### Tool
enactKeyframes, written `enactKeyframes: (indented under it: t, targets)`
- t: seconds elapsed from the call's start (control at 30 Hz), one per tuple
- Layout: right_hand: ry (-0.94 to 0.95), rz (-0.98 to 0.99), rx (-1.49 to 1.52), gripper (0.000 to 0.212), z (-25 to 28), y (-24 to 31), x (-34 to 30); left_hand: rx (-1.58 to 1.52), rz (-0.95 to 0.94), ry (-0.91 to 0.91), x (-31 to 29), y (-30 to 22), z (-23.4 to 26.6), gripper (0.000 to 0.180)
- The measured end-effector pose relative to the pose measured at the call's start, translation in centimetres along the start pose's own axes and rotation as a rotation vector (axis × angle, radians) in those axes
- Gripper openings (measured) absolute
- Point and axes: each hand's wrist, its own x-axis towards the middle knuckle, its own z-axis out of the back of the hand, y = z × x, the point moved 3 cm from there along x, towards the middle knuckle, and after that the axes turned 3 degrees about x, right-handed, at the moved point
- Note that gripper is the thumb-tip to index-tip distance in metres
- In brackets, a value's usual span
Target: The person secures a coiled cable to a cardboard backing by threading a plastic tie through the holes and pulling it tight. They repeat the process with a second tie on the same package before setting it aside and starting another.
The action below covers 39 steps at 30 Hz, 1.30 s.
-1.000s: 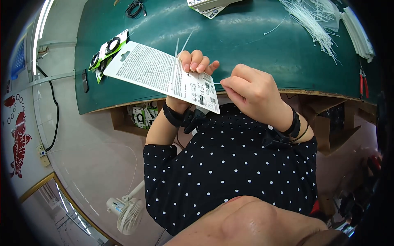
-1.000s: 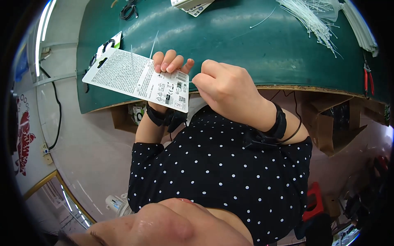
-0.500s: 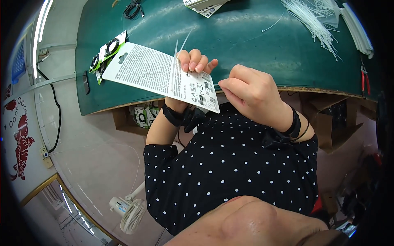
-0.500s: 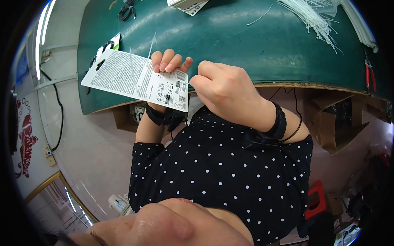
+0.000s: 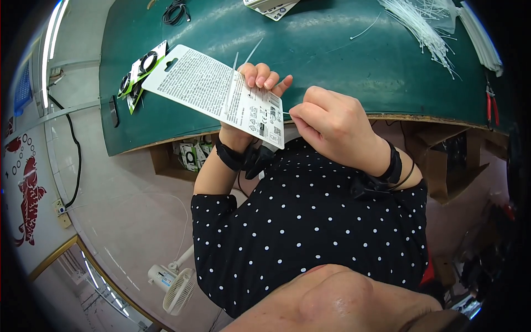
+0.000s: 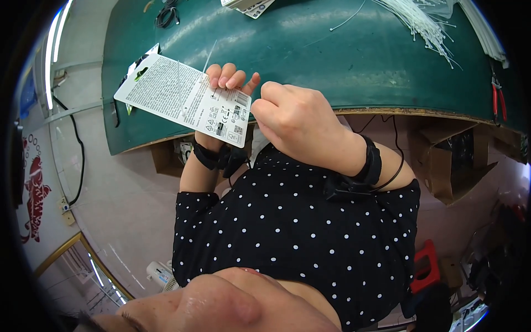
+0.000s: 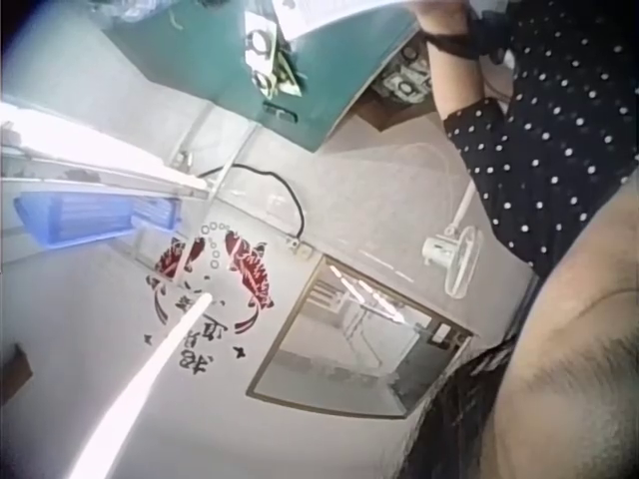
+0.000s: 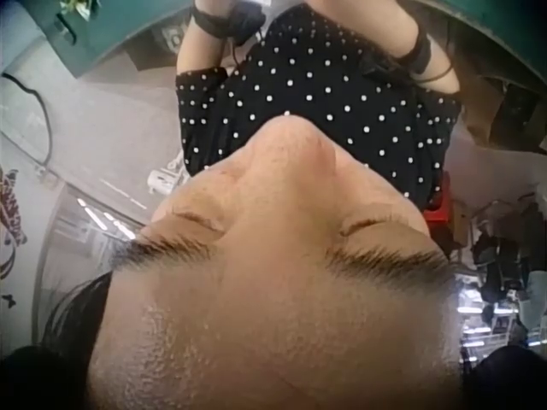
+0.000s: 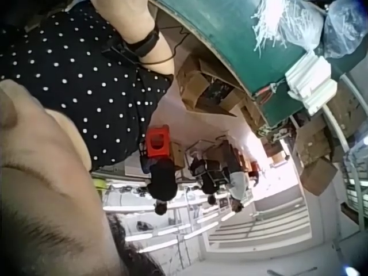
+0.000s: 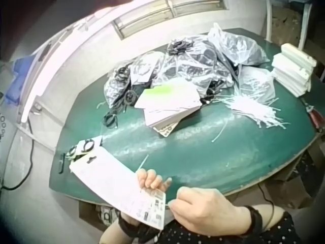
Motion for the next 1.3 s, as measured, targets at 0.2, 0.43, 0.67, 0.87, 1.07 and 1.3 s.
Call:
enactKeyframes:
  t: [0.2, 0.43, 0.67, 0.87, 1.07, 1.3]
  targets:
    - [-0.002, -0.005, 0.0, 0.012, -0.6, 0.0, 0.0, 0.012, 0.015, -0.03, 0.1, 0.4, 0.4, 0.021]
    - [-0.089, -0.01, 0.119, 0.012, -1.0, -1.0, 0.4, -0.02, 0.088, 0.023, 0.2, 0.1, 0.4, 0.02]
    - [-0.082, -0.309, 0.511, 0.019, -1.3, -4.6, -0.6, 0.235, 0.242, -0.201, -0.9, -0.2, 0.0, 0.029]
    - [-0.129, -0.518, 0.836, 0.02, -2.6, -5.9, -1.8, 0.232, 0.268, -0.219, -0.8, -0.4, -0.2, 0.029]
    - [-0.05, -0.694, 1.037, 0.017, -2.8, -6.4, -2.7, 0.26, 0.227, -0.235, -1.0, -0.6, -0.4, 0.026]
    - [-0.157, -0.556, 0.848, 0.014, -3.4, -6.4, -2.6, 0.283, 0.213, -0.236, -1.0, -0.7, -0.7, 0.026]
